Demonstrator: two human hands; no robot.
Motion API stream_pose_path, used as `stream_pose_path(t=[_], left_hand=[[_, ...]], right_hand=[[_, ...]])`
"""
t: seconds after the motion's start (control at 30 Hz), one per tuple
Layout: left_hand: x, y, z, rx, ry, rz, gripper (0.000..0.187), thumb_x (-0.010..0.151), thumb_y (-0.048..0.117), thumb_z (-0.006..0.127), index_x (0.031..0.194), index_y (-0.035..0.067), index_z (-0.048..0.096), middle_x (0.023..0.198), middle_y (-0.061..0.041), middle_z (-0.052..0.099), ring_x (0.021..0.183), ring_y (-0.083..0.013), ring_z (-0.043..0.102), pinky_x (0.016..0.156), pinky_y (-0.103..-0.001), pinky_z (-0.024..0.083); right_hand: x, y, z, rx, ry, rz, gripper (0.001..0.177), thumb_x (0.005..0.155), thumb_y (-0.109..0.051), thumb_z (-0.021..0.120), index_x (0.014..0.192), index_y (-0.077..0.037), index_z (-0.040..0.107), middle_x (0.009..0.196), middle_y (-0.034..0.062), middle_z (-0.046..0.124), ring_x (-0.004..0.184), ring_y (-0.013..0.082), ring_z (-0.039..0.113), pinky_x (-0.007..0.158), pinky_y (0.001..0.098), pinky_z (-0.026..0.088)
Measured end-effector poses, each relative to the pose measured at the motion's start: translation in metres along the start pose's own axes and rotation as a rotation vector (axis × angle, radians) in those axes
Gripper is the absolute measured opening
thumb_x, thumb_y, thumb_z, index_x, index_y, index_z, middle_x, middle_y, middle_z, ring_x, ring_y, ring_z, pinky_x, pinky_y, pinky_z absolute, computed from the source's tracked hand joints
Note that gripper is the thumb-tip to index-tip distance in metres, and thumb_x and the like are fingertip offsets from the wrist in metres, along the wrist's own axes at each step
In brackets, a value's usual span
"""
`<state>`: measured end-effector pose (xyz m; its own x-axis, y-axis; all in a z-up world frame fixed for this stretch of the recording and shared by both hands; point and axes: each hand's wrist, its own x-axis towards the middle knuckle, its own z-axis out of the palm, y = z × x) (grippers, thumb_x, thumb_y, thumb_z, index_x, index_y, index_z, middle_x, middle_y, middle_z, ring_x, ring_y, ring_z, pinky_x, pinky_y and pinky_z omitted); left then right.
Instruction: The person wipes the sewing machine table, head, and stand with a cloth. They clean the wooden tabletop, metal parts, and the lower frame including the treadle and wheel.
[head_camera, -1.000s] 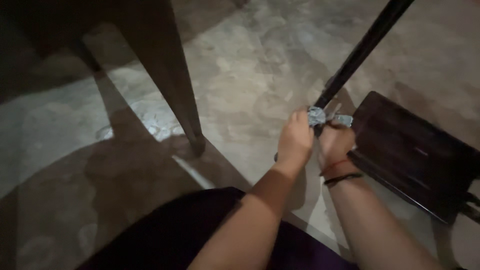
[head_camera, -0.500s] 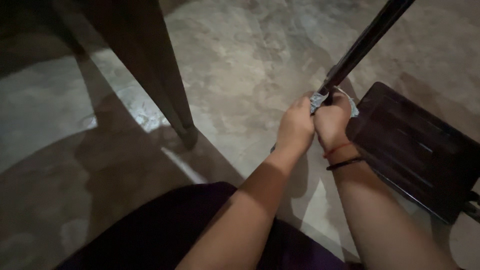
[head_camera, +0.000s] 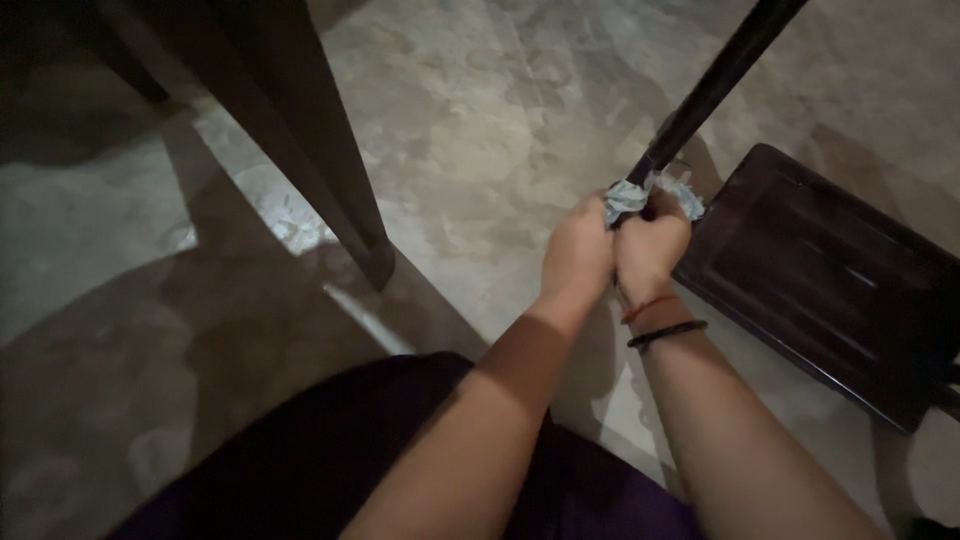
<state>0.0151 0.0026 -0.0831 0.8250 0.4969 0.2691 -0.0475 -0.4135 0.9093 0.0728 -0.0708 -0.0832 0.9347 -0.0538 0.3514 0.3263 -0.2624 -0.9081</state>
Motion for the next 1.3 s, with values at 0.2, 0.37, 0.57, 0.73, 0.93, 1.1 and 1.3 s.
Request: stream_pose_path(t=[0.2,0.37,0.57,0.73,0.93,1.1,1.3], left_hand=[[-0.013,-0.037,0.006,0.102,-0.026,-0.035,0.024,0.09,0.02,0.059,0.101,0.001,0.069,0.101,-0.029,0.07,0.102,-0.0491,0.065,0.089,-0.057,0.049],[-0.023,-0.038,-0.009,0.191,-0.123,-0.119,0.025,0.084,0.023,0.066,0.098,0.003,0.071,0.104,-0.026,0.071,0.103,-0.0472,0.066,0.09,-0.055,0.051],[-0.035,-0.003,-0.019,0.351,0.006,-0.418,0.059,0.067,0.027,0.081,0.113,-0.004,0.063,0.122,-0.031,0.061,0.117,-0.051,0.055,0.1,-0.055,0.041],[-0.036,-0.006,-0.008,0.013,0.199,-0.276,0.049,0.075,0.015,0.066,0.115,-0.012,0.057,0.114,-0.037,0.063,0.108,-0.0514,0.062,0.1,-0.049,0.049],[-0.016,-0.03,-0.002,-0.148,-0.05,-0.264,0.044,0.084,0.027,0.061,0.114,-0.005,0.063,0.111,-0.031,0.069,0.108,-0.0468,0.064,0.095,-0.047,0.049],[0.002,-0.052,0.001,-0.464,-0.275,-0.273,0.05,0.084,0.039,0.053,0.115,0.001,0.067,0.099,-0.02,0.074,0.094,-0.0336,0.07,0.085,-0.038,0.052],[0.018,-0.082,0.02,-0.839,-0.341,-0.409,0.063,0.106,0.053,0.043,0.116,-0.003,0.07,0.108,-0.023,0.072,0.1,-0.0326,0.064,0.096,-0.038,0.045]], right_hand=[[-0.031,0.01,0.0,-0.312,0.086,-0.156,0.017,0.081,-0.001,0.066,0.096,0.004,0.073,0.09,0.021,0.073,0.084,0.0337,0.071,0.078,0.0405,0.054],[-0.062,0.023,-0.007,-0.412,-0.004,0.056,0.019,0.078,-0.012,0.073,0.092,0.001,0.074,0.086,0.0221,0.072,0.081,0.0371,0.07,0.077,0.0442,0.053],[-0.084,0.041,-0.03,-0.325,-0.043,0.08,0.023,0.079,-0.01,0.071,0.099,-0.002,0.075,0.091,0.0178,0.073,0.082,0.0326,0.07,0.074,0.0418,0.052],[-0.075,0.072,-0.024,-0.256,-0.015,0.179,0.022,0.086,-0.012,0.06,0.102,-0.004,0.073,0.09,0.0153,0.076,0.08,0.0302,0.072,0.073,0.0401,0.053],[-0.057,0.117,0.014,-0.38,-0.271,0.109,0.029,0.095,-0.028,0.062,0.108,-0.003,0.069,0.091,0.0118,0.073,0.084,0.0228,0.068,0.073,0.0377,0.051],[-0.05,0.128,0.032,0.524,-0.113,0.449,0.032,0.106,-0.026,0.051,0.116,-0.002,0.069,0.107,0.0061,0.071,0.097,0.0147,0.067,0.084,0.0304,0.052],[-0.05,0.097,0.027,0.36,-0.214,0.229,0.033,0.1,-0.009,0.056,0.132,-0.002,0.062,0.121,0.007,0.07,0.104,0.0145,0.065,0.091,0.0293,0.051]])
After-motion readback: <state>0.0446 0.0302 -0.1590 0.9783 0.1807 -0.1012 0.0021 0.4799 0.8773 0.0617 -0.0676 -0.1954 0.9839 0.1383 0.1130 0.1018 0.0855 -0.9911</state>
